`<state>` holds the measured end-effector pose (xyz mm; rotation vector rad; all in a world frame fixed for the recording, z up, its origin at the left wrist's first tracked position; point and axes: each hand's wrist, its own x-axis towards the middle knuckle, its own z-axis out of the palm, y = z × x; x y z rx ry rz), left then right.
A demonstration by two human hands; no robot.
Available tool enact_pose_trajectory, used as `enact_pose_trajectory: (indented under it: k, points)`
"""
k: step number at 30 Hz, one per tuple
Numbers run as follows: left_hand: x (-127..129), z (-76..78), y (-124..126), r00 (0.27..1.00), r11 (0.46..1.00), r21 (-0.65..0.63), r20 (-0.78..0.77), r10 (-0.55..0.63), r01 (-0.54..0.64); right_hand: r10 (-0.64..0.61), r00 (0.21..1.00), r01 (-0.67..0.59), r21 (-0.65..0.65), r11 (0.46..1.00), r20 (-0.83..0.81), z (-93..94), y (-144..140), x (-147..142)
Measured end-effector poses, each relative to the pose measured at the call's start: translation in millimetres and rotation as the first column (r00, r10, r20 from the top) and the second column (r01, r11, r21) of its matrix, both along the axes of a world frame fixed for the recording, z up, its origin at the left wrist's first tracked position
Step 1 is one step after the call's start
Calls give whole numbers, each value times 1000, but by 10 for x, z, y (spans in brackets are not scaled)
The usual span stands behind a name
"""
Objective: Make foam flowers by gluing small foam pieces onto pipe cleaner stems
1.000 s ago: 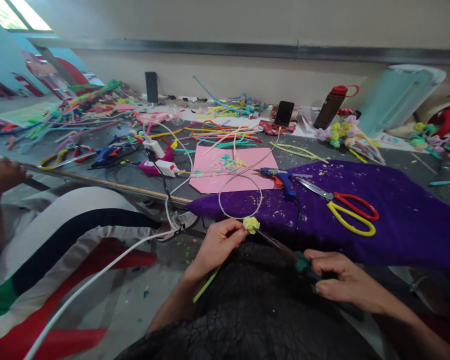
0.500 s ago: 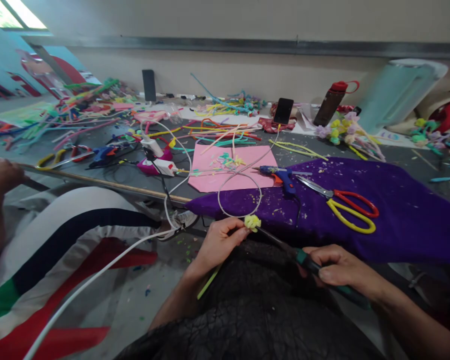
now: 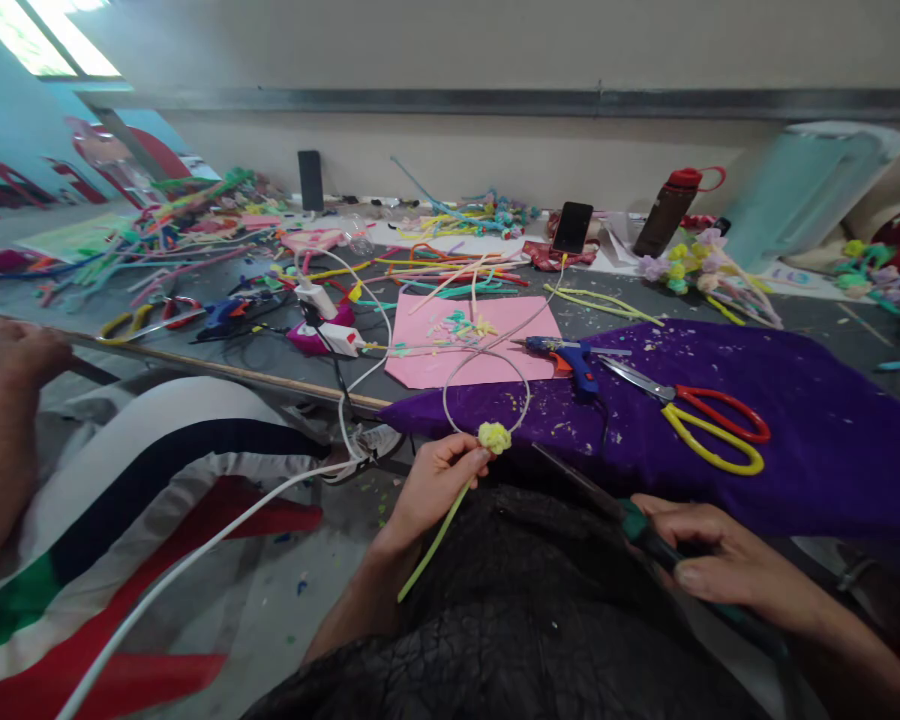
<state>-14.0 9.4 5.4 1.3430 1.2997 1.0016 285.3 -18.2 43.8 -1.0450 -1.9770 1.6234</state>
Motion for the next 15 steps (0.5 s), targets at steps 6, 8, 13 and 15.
enact_pose_trajectory:
  k: [6,8,13,15]
  points:
    - [2,-6,-2,930,976,-216,365,43,40,50,996,-56,-79,995,-76,-66,-41,-68]
    - [1,-1,-7,891,969,-241,449,66,50,79,994,-83,-56,995,-77,-84,-50,-113]
    - [-19,11,-17,821,959,-271,565,84,88,130,987,-132,-15,991,-94,-104,-66,-210]
    - [-24,12,-20,800,955,-276,595,79,111,135,987,-135,6,991,-90,-112,-67,-236]
